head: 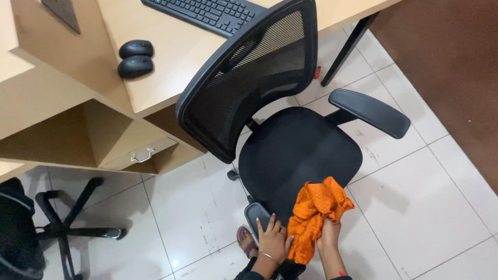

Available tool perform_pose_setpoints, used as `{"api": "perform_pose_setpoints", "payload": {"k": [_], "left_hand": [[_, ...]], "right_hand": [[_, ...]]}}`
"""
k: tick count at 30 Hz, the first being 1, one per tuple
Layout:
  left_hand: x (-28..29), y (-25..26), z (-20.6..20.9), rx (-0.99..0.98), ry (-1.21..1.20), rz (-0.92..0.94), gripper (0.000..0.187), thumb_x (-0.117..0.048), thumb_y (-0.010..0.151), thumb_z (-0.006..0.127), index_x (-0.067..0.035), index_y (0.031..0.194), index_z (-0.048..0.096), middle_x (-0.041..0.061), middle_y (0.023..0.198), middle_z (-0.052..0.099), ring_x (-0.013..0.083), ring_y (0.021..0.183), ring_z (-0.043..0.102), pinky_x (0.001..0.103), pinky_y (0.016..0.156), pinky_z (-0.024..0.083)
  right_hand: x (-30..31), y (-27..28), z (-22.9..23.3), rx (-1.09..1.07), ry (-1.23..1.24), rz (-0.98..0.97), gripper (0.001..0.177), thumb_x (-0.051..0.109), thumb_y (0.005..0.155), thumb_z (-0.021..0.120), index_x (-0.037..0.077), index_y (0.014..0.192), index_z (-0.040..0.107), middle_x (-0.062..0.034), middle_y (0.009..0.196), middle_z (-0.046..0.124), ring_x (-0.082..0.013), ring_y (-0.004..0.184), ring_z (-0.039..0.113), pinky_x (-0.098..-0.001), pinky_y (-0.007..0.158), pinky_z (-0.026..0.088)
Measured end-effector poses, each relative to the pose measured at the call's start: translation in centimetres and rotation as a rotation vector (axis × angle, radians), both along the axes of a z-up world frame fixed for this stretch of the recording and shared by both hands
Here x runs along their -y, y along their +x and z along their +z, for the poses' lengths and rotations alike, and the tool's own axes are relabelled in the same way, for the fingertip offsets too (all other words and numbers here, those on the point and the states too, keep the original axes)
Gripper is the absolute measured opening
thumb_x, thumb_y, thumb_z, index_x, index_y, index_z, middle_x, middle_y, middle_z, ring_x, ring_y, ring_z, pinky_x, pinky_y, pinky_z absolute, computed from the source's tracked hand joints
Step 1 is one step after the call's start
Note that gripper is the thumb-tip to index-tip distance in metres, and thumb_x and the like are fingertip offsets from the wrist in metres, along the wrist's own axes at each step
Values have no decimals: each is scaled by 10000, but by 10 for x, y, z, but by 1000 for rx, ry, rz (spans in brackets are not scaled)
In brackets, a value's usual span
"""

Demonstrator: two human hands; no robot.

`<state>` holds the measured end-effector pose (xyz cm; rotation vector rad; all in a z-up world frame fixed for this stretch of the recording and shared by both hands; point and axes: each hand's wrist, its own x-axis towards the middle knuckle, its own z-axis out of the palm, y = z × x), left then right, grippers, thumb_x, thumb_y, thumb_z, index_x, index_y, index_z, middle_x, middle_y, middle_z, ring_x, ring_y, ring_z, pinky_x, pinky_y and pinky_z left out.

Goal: The person wipes small accessories with a cloth, places them into a desk drawer, and closes it. The person then wipes an office chair and a desk cabinet using the cloth.

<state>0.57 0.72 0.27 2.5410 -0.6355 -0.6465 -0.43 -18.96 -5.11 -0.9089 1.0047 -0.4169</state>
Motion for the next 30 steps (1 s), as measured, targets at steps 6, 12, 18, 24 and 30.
{"api": "perform_pose_setpoints", "payload": {"k": [6,12,18,24,30], "left_hand": [[-11,75,-15,-8,158,4,352,-345,897,663,-37,1050,736,113,1083,666,331,1224,510,741,1170,48],[-21,118,-40,118,77,109,182,-234,916,637,-82,959,726,100,1030,667,314,1156,555,804,1129,76],[-1,148,-56,252,232,313,447,-298,782,682,-99,1182,683,209,1449,500,386,1438,341,771,1086,65],[54,206,-151,209,12,317,619,-434,996,551,-149,1540,472,192,1672,271,392,1557,180,724,1183,39],[55,234,-206,16,-9,380,942,-691,926,568,-179,1648,248,268,1709,27,454,1580,19,754,1157,-47]], "right_hand": [[16,27,-45,-33,-125,4,379,-27,948,507,10,1321,557,-78,1148,641,-192,982,643,-345,824,551],[126,48,-124,-208,-728,157,247,-78,932,507,-112,1141,634,-129,1037,672,-209,901,618,-326,810,496],[100,117,-178,-657,-1483,851,794,301,698,873,-19,1356,566,-346,1494,385,-527,1408,311,-651,1172,328],[-1,120,-180,-544,-1333,1662,874,240,648,854,92,1439,514,-142,1566,409,-395,1496,303,-688,1015,391],[105,152,-205,-269,-1655,1592,871,62,756,697,297,1569,491,38,1581,535,-287,1342,448,-530,1281,236]]}}
